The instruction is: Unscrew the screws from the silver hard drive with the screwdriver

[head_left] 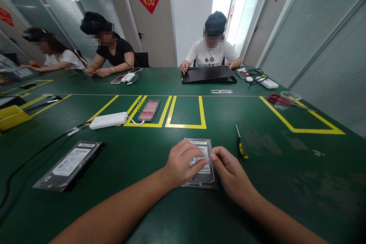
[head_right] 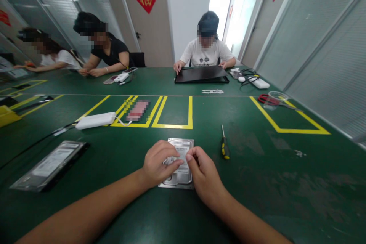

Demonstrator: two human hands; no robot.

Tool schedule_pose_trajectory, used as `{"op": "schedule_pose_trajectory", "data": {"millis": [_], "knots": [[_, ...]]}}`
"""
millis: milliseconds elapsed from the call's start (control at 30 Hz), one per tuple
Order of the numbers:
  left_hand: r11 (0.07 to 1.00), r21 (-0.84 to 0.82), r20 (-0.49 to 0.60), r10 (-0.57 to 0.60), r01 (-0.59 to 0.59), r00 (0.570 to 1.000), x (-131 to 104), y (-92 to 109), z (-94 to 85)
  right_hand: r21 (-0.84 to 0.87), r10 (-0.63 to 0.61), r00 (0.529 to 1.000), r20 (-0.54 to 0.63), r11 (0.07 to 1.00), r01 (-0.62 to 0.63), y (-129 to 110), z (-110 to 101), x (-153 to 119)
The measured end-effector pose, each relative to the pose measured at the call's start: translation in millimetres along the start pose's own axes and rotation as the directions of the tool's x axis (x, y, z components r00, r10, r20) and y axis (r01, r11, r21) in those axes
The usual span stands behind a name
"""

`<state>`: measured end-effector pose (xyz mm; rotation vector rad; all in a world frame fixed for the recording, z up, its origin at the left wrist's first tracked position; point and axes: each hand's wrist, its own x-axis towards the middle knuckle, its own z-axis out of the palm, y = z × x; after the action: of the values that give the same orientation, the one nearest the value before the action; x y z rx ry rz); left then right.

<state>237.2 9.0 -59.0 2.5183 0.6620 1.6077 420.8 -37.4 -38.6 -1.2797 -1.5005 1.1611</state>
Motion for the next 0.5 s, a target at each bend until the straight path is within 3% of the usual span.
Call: {"op": "schedule_pose_trajectory", "data": {"millis": [133,500], "knots": [[0.998,0.032,0.023,0.059,-0.060,0.998,-0.1,0.3,1.5,0.014,-0.035,0.999,0.012,0.999,0.035,-0.3,-0.8,-2.0],[0.997,0.028,0.074,0.076,-0.078,0.994,-1.5,2.8,4.8,0.057,-0.036,0.998,0.058,0.998,0.033,3.3,-3.5,-4.4]]}}
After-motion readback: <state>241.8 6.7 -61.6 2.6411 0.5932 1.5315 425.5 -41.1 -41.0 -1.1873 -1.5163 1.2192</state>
